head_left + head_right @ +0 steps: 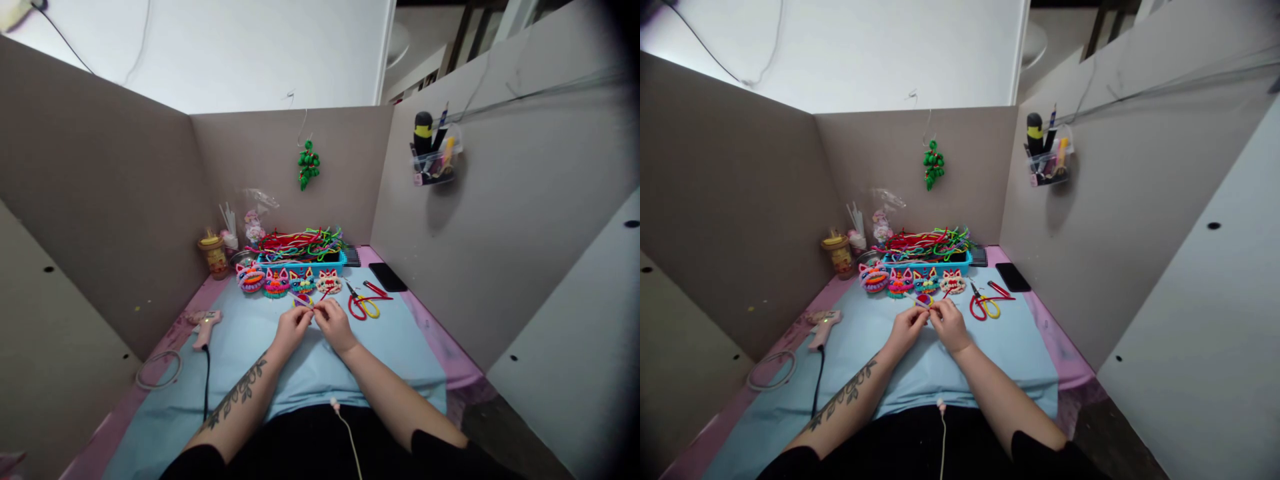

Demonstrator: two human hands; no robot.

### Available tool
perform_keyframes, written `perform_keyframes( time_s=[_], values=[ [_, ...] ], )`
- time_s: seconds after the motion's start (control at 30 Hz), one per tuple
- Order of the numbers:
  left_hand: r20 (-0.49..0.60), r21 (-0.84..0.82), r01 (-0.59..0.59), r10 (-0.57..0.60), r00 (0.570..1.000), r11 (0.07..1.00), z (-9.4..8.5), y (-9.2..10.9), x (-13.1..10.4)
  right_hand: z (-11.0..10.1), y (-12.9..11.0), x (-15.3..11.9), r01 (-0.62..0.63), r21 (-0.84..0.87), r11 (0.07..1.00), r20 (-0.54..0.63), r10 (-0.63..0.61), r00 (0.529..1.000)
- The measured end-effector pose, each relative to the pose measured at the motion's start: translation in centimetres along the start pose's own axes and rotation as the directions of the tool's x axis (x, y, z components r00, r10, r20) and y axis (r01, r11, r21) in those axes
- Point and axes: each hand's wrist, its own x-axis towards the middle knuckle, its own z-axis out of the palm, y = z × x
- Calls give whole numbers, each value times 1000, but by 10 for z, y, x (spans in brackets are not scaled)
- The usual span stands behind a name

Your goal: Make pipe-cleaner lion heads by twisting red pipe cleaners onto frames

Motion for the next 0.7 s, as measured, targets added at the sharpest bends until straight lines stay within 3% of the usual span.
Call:
perform_keyframes(
  time_s=[0.27, 0.7],
  values=[
    [-7, -102, 44, -45, 999, 994, 3, 3, -2, 3, 0, -1, 60, -126, 990, -14, -62, 998],
    [-83, -204, 73, -91, 992, 976, -3, 12, -1, 4, 1, -2, 192, 41, 981, -35, -191, 981]
  ],
)
